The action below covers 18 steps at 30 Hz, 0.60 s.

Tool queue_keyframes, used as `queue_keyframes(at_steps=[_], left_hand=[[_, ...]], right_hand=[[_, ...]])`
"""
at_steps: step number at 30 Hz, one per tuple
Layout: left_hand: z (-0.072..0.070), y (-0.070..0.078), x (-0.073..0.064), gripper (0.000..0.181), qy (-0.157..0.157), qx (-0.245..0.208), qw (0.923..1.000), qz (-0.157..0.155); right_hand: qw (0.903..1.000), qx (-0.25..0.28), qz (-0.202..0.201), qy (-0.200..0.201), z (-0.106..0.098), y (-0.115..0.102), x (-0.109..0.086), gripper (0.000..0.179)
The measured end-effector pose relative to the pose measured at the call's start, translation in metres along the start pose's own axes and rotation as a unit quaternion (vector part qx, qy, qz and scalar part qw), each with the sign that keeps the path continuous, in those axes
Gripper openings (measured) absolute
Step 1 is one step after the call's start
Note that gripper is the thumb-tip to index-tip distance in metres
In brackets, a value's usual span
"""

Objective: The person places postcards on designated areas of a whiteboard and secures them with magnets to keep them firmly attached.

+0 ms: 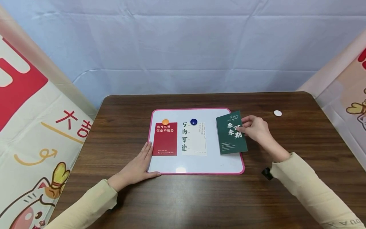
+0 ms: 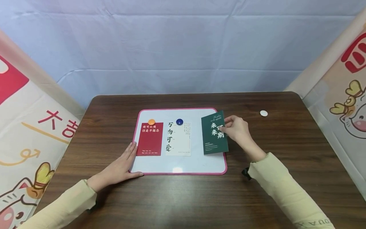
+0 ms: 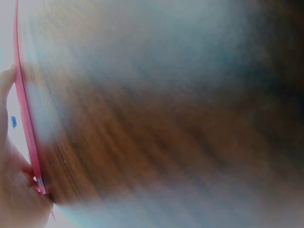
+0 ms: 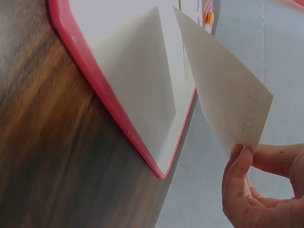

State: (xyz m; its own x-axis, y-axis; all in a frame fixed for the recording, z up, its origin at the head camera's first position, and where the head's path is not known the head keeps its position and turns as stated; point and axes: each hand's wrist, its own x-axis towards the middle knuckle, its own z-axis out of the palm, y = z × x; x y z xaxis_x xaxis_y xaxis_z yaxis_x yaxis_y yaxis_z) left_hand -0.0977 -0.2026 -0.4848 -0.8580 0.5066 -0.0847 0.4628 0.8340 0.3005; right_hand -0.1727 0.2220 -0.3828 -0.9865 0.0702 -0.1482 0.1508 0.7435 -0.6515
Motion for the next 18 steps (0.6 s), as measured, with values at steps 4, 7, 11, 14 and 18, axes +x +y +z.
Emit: queue_keyframes(at_steps=[4, 7, 11, 14, 18], left_hand=[[0.0, -0.001, 0.0, 0.107, 0.0, 0.002, 1.0, 0.002], [0.0, -0.001, 0.0, 0.106, 0.0, 0.001, 1.0, 0.001], [-0.001, 0.0, -0.001, 0.106, 0.001, 0.0, 1.0, 0.003], [-0.001, 0.0, -0.001, 0.106, -0.001, -0.002, 1.0, 0.0], [-0.001, 0.0, -0.001, 0.106, -0.004, -0.002, 1.0, -0.003]], right_hand=[[1.0, 0.008, 0.001, -0.004, 0.004, -0.001, 0.001, 0.043], [0.9998, 0.016, 0.002, -0.008, 0.008, -0.001, 0.002, 0.043], [0.9996, 0.024, 0.005, -0.013, 0.012, -0.002, 0.003, 0.043], [0.9994, 0.028, 0.011, -0.017, 0.014, -0.004, 0.003, 0.043], [0.9988, 0.038, 0.019, -0.023, 0.016, -0.005, 0.004, 0.044]])
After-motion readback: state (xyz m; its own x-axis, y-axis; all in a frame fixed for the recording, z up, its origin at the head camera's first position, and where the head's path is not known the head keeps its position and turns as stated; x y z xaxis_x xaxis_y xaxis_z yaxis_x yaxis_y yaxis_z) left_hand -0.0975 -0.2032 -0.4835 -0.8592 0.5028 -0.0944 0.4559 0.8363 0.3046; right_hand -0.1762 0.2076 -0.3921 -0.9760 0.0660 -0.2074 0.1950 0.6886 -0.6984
